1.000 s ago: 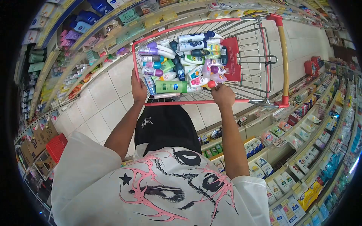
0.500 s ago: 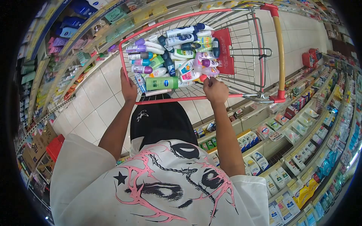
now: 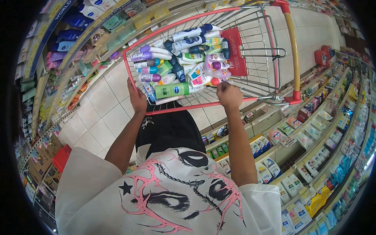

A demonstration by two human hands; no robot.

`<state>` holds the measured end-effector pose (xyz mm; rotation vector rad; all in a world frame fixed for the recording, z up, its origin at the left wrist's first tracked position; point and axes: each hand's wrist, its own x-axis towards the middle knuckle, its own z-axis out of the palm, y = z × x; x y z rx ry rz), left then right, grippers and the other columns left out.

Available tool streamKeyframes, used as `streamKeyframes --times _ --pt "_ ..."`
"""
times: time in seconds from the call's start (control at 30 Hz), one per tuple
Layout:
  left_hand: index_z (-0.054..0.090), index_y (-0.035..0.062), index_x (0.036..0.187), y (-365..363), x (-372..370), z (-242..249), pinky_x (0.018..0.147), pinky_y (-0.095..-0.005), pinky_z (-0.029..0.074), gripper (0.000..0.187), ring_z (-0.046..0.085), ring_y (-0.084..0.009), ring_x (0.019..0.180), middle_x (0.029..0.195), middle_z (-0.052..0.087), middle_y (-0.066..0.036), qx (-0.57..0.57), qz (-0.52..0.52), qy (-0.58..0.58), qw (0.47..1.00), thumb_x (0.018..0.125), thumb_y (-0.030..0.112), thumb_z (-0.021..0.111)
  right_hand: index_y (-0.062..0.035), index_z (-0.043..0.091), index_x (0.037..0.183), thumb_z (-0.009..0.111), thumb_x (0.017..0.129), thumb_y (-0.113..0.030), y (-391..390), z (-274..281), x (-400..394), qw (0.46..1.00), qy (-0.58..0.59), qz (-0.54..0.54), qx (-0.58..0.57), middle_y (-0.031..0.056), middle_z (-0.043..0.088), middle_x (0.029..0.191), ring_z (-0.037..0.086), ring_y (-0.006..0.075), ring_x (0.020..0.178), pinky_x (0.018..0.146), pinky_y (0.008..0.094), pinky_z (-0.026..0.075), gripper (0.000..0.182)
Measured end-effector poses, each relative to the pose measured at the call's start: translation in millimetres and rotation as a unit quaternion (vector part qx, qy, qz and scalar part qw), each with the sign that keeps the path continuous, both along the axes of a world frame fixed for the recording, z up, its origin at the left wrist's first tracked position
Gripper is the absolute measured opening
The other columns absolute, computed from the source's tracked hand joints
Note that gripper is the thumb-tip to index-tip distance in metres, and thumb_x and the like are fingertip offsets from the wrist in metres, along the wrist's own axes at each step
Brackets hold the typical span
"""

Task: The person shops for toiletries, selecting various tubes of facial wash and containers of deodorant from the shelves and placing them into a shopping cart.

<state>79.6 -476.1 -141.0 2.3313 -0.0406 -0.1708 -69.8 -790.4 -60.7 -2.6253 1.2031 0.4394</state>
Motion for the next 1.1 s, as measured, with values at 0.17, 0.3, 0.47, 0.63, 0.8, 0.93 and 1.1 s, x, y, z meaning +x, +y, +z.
streamKeyframes --times 0.17,0.3,0.47,0.63,0.8,0.93,1.1 --pt "0.026 0.0062 0.145 2.6 5.5 -9.7 0.100 -0.0402 0.042 0.069 0.044 -0.0389 0.126 0.143 0.039 -0.021 -0.011 -0.003 0.014 1.000 0.079 -0.009 0.041 -0.0127 0.071 0.080 0.055 0.083 -0.038 -2.1 -2.0 14.9 1.000 0.028 -0.003 0.004 0.0142 0.067 0.072 0.066 0.0355 0.068 0.065 0.0458 0.053 0.031" --pt "0.024 0.0051 0.145 0.0 9.9 -11.2 0.102 -0.0407 0.040 0.069 0.043 -0.0392 0.127 0.143 0.038 -0.022 -0.023 0.004 0.032 0.999 0.080 -0.008 0.042 -0.0111 0.070 0.079 0.053 0.084 -0.040 -5.7 -3.5 22.7 0.998 0.062 0.005 -0.011 0.0158 0.067 0.074 0.066 0.0364 0.070 0.066 0.0470 0.053 0.034" --pt "0.023 0.0048 0.145 -3.3 13.8 -12.8 0.103 -0.0417 0.040 0.067 0.042 -0.0398 0.127 0.143 0.038 -0.022 -0.022 0.006 0.037 0.999 0.082 -0.008 0.041 -0.0104 0.072 0.082 0.054 0.083 -0.041 -10.7 -7.1 33.6 0.996 0.084 -0.005 0.000 0.0172 0.068 0.075 0.067 0.0371 0.073 0.069 0.0470 0.053 0.036" --pt "0.023 0.0040 0.146 -4.8 12.5 -18.1 0.105 -0.0417 0.038 0.066 0.039 -0.0406 0.129 0.142 0.037 -0.023 -0.030 0.004 0.024 0.999 0.084 -0.006 0.041 -0.0083 0.072 0.085 0.057 0.083 -0.049 -25.1 -17.9 44.5 0.992 0.116 -0.049 0.029 0.0186 0.068 0.080 0.066 0.0370 0.075 0.070 0.0444 0.052 0.044" --pt "0.024 0.0011 0.145 -12.5 11.8 -12.0 0.105 -0.0418 0.036 0.063 0.039 -0.0416 0.129 0.141 0.038 -0.025 -0.042 0.003 -0.009 0.999 0.084 -0.005 0.041 -0.0029 0.068 0.087 0.057 0.081 -0.065 -100.5 -119.4 101.9 0.914 -0.201 -0.241 0.258 0.0060 0.061 0.064 0.058 0.0246 0.059 0.063 0.0367 0.048 0.063" --pt "0.025 -0.0006 0.144 -13.9 13.8 -20.3 0.102 -0.0396 0.039 0.061 0.045 -0.0400 0.126 0.138 0.041 -0.026 -0.017 0.011 -0.005 1.000 0.085 -0.004 0.040 0.0011 0.049 0.113 0.058 0.086 -0.058 -119.1 -175.5 231.1 0.631 -0.356 -0.455 0.518 0.0103 0.062 0.085 0.058 0.0167 0.062 0.056 0.0335 0.049 0.065" --pt "0.025 0.0015 0.144 -13.2 1.8 -11.8 0.101 -0.0395 0.041 0.061 0.047 -0.0399 0.123 0.138 0.042 -0.024 -0.061 0.052 0.108 0.991 0.086 -0.004 0.039 -0.0089 0.056 0.094 0.066 0.083 -0.047 -98.0 -177.6 265.5 0.659 -0.367 -0.547 0.363 0.0037 0.059 0.081 0.058 0.0158 0.074 0.064 0.0340 0.044 0.041"
